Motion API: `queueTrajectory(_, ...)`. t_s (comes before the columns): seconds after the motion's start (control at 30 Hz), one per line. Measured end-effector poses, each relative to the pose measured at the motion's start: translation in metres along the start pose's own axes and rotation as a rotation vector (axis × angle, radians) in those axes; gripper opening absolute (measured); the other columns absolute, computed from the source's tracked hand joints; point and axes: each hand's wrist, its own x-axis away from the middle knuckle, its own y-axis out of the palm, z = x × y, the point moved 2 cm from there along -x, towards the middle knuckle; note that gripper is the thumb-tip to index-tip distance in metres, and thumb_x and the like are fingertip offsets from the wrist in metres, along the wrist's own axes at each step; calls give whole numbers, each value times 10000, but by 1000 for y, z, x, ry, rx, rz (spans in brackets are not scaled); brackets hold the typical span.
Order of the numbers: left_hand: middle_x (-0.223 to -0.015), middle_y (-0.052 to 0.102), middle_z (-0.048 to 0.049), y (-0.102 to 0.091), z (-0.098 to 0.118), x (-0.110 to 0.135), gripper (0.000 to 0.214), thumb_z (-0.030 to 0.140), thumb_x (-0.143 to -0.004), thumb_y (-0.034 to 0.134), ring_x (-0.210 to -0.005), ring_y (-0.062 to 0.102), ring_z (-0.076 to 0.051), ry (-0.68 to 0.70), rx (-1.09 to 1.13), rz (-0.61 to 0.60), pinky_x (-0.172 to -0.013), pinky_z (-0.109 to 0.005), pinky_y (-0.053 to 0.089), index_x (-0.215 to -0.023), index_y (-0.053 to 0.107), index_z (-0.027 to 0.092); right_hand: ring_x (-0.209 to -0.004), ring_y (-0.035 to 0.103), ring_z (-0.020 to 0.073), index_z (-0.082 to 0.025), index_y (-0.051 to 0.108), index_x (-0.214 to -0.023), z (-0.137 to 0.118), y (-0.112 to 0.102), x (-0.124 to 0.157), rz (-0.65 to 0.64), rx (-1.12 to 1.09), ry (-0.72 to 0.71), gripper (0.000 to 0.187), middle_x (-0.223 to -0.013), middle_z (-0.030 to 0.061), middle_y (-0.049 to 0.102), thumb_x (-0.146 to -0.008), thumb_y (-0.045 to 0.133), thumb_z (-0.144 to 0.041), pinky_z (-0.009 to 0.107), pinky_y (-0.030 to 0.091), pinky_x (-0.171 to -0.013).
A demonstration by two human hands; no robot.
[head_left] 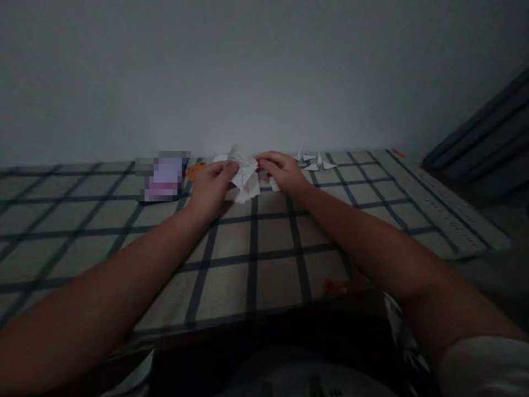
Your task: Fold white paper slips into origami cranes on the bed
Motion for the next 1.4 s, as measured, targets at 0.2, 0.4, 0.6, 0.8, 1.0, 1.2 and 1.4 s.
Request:
queueTrajectory(0.2, -808, 730, -50, 1, -2, -3, 336, 482, -759, 829, -692, 661, -161, -4, 15, 10, -679, -288, 543, -822, 742, 164, -959, 682, 158, -181, 686, -1181, 3, 2, 1, -68, -82, 72, 326, -1113, 74, 720, -931, 663, -388, 221, 579, -690)
queueTrajectory(0.4, -817, 739, -65, 3, -3, -2, 396, 529, -749, 840, -686, 677, -180, 9, -79, 11, -657, -303, 521, -865, 751, 161, -922, 680, 148, -176, 689, -1162, 2, 3, 2, -108, -177, 157, 297, -1048, 61, 731, -907, 713, -326, 195, 576, -651)
queueTrajectory(0.6, -846, 754, -74, 6, 1, -1, 446, 540, -726, 854, -702, 684, -183, -3, -88, -1, -661, -295, 526, -920, 753, 151, -903, 698, 133, -165, 698, -1091, -8, 4, 6, -176, -246, 216, 189, -1043, 58, 748, -926, 695, -258, 175, 572, -639)
queueTrajectory(0.8, -875, 765, -72, 5, 0, -2, 480, 567, -699, 866, -730, 682, -182, 25, -84, 1, -677, -292, 544, -943, 763, 167, -908, 708, 139, -166, 722, -1040, -12, 4, 8, -129, -310, 287, 187, -1001, 64, 756, -946, 691, -325, 180, 585, -647)
queueTrajectory(1.0, -864, 768, -76, 9, 6, 2, 484, 556, -690, 871, -723, 681, -179, 16, -74, -9, -664, -284, 533, -923, 756, 149, -915, 699, 145, -175, 743, -1069, -3, 4, 6, -124, -289, 296, 244, -1013, 58, 753, -898, 747, -350, 197, 593, -672)
queueTrajectory(1.2, -830, 761, -68, 12, 7, 4, 431, 502, -677, 887, -683, 663, -162, -46, -44, -26, -629, -274, 515, -889, 756, 150, -866, 674, 126, -177, 720, -1074, 2, 5, 5, -127, -277, 244, 249, -1003, 40, 730, -862, 768, -298, 186, 580, -657)
queueTrajectory(1.4, -774, 733, -50, 14, 8, 6, 365, 431, -669, 884, -644, 644, -151, -81, -26, -29, -627, -280, 515, -847, 744, 145, -769, 631, 100, -164, 691, -972, 0, 8, 4, -125, -252, 266, 161, -882, 8, 693, -840, 767, -214, 179, 560, -645)
